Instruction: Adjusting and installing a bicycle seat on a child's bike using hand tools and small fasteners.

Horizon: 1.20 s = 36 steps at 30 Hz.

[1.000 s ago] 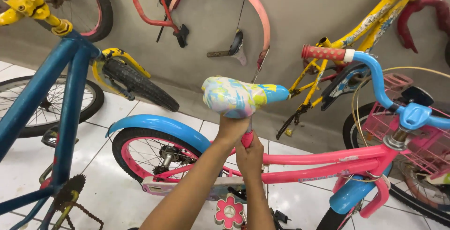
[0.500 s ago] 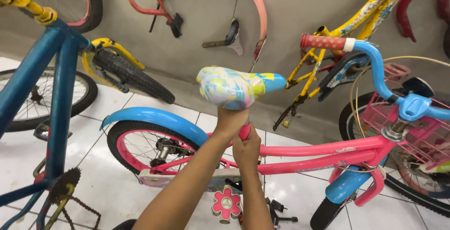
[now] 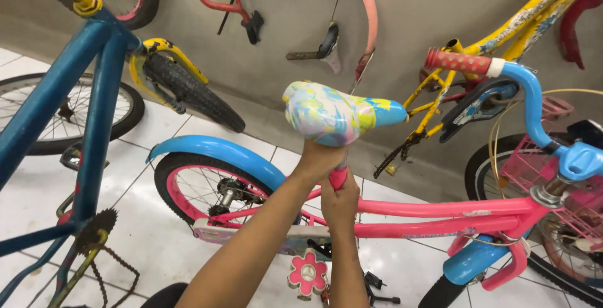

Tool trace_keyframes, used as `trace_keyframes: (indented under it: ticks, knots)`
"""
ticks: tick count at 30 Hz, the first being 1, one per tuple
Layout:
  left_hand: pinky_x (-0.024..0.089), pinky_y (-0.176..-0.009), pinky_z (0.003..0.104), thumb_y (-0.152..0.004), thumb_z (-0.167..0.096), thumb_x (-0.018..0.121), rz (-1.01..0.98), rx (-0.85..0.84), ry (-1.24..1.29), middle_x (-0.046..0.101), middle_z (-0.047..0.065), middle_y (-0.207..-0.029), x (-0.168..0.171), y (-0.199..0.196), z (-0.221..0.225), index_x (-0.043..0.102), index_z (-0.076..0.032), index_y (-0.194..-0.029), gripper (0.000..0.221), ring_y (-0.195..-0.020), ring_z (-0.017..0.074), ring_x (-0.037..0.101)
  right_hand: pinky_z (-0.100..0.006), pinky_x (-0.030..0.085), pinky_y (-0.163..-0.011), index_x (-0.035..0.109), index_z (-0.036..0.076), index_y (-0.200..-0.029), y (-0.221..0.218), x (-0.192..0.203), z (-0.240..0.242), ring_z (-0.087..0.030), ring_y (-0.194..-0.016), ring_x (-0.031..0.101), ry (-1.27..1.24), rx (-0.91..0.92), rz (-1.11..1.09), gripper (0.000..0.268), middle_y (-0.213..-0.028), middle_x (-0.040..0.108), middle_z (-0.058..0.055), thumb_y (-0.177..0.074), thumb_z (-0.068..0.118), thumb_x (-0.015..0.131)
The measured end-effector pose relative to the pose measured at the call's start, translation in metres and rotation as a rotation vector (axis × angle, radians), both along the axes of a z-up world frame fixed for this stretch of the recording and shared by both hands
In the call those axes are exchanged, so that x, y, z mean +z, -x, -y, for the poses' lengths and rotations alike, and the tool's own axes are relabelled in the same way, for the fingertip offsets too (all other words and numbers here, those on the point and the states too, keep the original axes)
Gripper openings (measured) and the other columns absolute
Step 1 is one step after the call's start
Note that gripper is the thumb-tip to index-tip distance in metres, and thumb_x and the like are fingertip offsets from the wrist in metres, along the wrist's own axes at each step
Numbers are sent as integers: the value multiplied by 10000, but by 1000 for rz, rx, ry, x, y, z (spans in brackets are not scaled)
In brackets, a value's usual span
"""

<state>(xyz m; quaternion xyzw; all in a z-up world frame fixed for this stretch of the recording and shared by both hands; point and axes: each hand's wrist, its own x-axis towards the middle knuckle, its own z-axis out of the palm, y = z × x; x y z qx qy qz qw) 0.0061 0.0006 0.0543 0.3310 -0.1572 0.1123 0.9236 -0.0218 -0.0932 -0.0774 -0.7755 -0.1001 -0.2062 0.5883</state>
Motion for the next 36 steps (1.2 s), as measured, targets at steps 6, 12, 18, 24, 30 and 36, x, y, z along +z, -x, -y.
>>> trace_keyframes:
  ticks: [6, 12, 18, 24, 30, 36]
  knots:
    - [463, -561, 159, -850, 15, 674, 11, -4, 39, 561, -38, -902, 12, -9, -25, 614, -73, -1176, 342, -726, 37, 562, -348, 472, -636, 657, 70, -909, 19, 29, -9, -190, -618, 550, 15, 15, -37, 119, -680, 617, -121, -856, 88, 552]
    - [452, -549, 146, -861, 19, 657, 28, -9, 48, 549, -51, -895, 6, 3, 13, 612, -78, -1173, 331, -720, 25, 549, -408, 504, -641, 694, 29, -938, -9, -8, 1, -269, -658, 638, -49, -36, 5, 184, -721, 662, -210, -855, 80, 539]
    - [440, -537, 133, -871, 23, 641, 39, -22, 68, 538, -65, -889, 22, -7, -20, 609, -83, -1171, 320, -714, 12, 536, -352, 465, -621, 656, 76, -873, -4, 5, -2, -195, -613, 545, -23, -13, 7, 97, -654, 606, -127, -819, 96, 578]
    - [408, -553, 195, -765, 150, 729, 234, -79, 283, 617, 136, -871, 94, -28, -86, 580, 44, -1004, 301, -798, 130, 560, -338, 394, -532, 685, 110, -938, 16, 36, -6, -139, -571, 436, 46, -13, -111, 90, -605, 493, 2, -908, 139, 606]
    - [542, -627, 191, -843, 78, 767, -98, 76, -26, 576, -6, -957, 43, 14, -118, 619, -32, -1156, 363, -735, 73, 577, -386, 459, -675, 663, 65, -992, 21, 23, -9, -253, -705, 561, -2, -35, -14, 184, -742, 614, -159, -836, 100, 573]
    - [550, -599, 253, -751, 140, 817, -417, 123, 6, 590, 97, -905, -38, 37, -86, 544, 71, -1141, 481, -654, 159, 586, -615, 403, -1109, 449, -51, -1360, 57, 65, 1, -590, -1266, 477, 34, 54, -152, 579, -1313, 477, -367, -821, 52, 632]
